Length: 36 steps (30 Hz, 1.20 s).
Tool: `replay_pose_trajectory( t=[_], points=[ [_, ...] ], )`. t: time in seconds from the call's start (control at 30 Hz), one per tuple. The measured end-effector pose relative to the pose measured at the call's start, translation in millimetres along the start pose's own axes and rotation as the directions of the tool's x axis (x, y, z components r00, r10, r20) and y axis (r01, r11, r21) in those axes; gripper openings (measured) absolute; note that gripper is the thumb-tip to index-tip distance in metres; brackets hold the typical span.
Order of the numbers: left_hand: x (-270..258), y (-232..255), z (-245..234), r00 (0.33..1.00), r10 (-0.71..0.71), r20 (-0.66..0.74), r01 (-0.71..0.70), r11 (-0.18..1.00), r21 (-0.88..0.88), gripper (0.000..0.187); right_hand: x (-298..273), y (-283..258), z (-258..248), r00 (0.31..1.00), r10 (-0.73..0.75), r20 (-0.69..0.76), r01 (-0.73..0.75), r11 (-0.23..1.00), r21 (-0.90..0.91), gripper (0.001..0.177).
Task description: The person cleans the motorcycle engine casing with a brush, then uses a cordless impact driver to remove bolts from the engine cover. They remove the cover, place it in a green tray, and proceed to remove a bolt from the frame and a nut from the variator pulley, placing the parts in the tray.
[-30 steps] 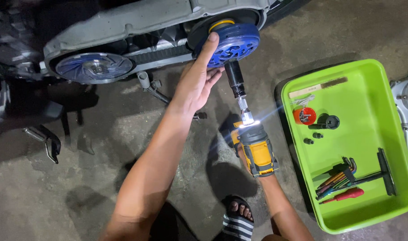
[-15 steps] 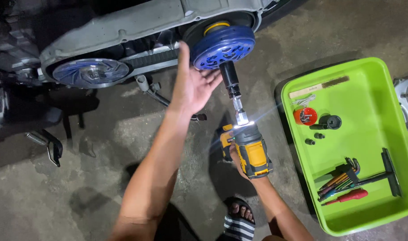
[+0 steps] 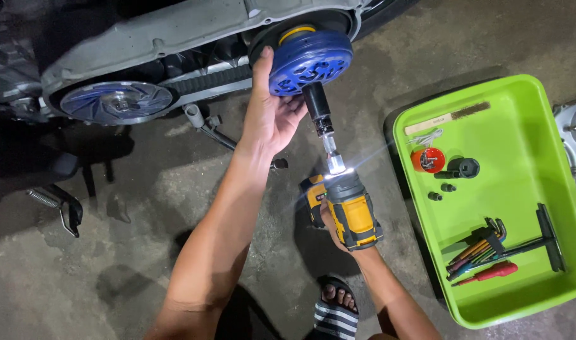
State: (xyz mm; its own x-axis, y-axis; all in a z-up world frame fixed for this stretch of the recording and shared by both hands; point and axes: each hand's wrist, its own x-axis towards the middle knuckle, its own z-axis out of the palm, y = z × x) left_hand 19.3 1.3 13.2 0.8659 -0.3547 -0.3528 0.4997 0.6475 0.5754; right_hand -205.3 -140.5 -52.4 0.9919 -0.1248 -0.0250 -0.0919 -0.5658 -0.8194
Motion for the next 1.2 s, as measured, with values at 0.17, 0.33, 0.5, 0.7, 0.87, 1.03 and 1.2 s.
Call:
replay_pose_trajectory(
  t=[0.17,0.33,0.5,0.7,0.87,1.03,1.2],
  points=[
    [-0.4,-3.5,-1.4,1.000,0.004,-0.018,-0.004,1.000,-0.030,0.120,1.2,-3.6,-2.9,0.999,-0.044,0.005,0.044,0.993,-0.113,0.006],
    [-1.8,-2.6,-0.6,1.000,0.015,-0.008,-0.015,1.000,0.001,0.123,-4.0,11.4,3.5,0.998,-0.038,0.058,0.035,0.998,0.044,0.011],
    [-3.3,2.1,2.5,1.000,0.006,-0.008,-0.006,1.000,0.021,0.121,0.0,35.8,12.6,0.996,-0.063,0.061,0.062,0.998,0.016,0.013],
    [-3.9,0.1,-1.0,1.000,0.000,0.019,0.000,1.000,0.002,0.115,-5.0,27.5,14.2,0.996,-0.085,-0.035,0.087,0.994,0.070,0.018],
    [-17.1,-11.3,-13.5,0.997,-0.054,0.060,0.063,0.984,-0.168,0.121,-12.3,3.5,5.2,0.996,0.078,-0.052,-0.057,0.941,0.334,0.018],
    [-38.9,-40.5,-21.5,0.990,-0.102,0.100,0.115,0.983,-0.140,0.096,-49.8,16.8,-11.3,0.979,-0.177,-0.099,0.197,0.948,0.250,0.023],
    [-49.8,-51.9,-35.0,0.978,-0.148,0.150,0.139,0.988,0.066,0.070,-74.3,37.1,-29.6,0.992,-0.121,0.030,0.118,0.988,0.102,0.027]
  ],
)
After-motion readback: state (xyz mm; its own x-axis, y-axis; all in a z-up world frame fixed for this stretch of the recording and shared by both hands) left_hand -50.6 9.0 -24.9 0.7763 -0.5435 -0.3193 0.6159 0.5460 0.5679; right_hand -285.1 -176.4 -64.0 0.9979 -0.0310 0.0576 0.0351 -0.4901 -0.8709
